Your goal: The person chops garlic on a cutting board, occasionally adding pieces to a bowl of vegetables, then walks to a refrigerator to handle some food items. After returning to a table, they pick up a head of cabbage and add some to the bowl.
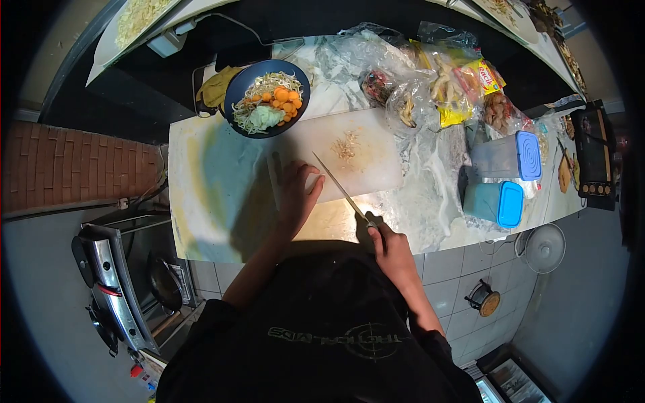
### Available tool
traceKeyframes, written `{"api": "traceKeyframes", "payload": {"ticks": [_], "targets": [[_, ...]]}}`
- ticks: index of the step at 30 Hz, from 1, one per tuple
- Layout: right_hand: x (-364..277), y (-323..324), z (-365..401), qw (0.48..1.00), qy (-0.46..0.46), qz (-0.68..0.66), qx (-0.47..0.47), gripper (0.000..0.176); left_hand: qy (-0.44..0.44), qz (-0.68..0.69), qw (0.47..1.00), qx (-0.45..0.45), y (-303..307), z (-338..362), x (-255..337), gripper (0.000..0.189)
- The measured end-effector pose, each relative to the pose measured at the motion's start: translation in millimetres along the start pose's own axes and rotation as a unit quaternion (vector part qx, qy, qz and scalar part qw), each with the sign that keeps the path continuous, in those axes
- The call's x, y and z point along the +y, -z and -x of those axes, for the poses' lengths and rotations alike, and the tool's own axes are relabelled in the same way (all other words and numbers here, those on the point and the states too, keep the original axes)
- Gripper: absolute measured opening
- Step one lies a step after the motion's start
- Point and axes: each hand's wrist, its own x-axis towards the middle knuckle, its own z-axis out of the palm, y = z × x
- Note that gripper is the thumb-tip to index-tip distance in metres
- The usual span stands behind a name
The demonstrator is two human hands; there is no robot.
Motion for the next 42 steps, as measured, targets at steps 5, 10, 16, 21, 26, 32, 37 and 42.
{"api": "traceKeyframes", "payload": {"ticks": [5, 10, 16, 21, 26, 32, 37, 42], "targets": [[4, 3, -3, 1.000, 0.007, 0.008, 0.030, 0.027, -0.016, -0.035, 0.999, -0.020, 2, -1, -2, 0.015], [3, 10, 1, 0.999, -0.005, -0.019, 0.035, 0.027, -0.005, -0.030, 0.999, -0.011, -3, -3, 0, 0.014], [10, 2, 9, 0.999, 0.005, -0.028, 0.019, 0.029, 0.009, -0.041, 0.999, 0.017, -11, -4, 5, 0.018], [9, -2, 15, 0.999, 0.006, -0.043, 0.012, 0.030, 0.001, -0.047, 0.999, 0.018, -12, -5, 5, 0.020], [11, -6, 14, 1.000, 0.001, -0.024, 0.009, 0.030, 0.004, -0.036, 0.999, 0.029, -16, -4, 2, 0.021], [10, -10, 8, 0.999, 0.021, 0.036, 0.019, 0.029, 0.005, -0.030, 0.999, 0.029, -18, -3, 0, 0.021], [10, -9, 5, 0.998, 0.002, 0.052, 0.037, 0.028, -0.020, -0.076, 0.996, 0.029, -3, -10, -8, 0.012], [13, 7, 5, 0.999, 0.001, 0.015, 0.049, 0.026, 0.033, 0.030, 0.996, 0.073, 65, -66, -14, 0.006]]}}
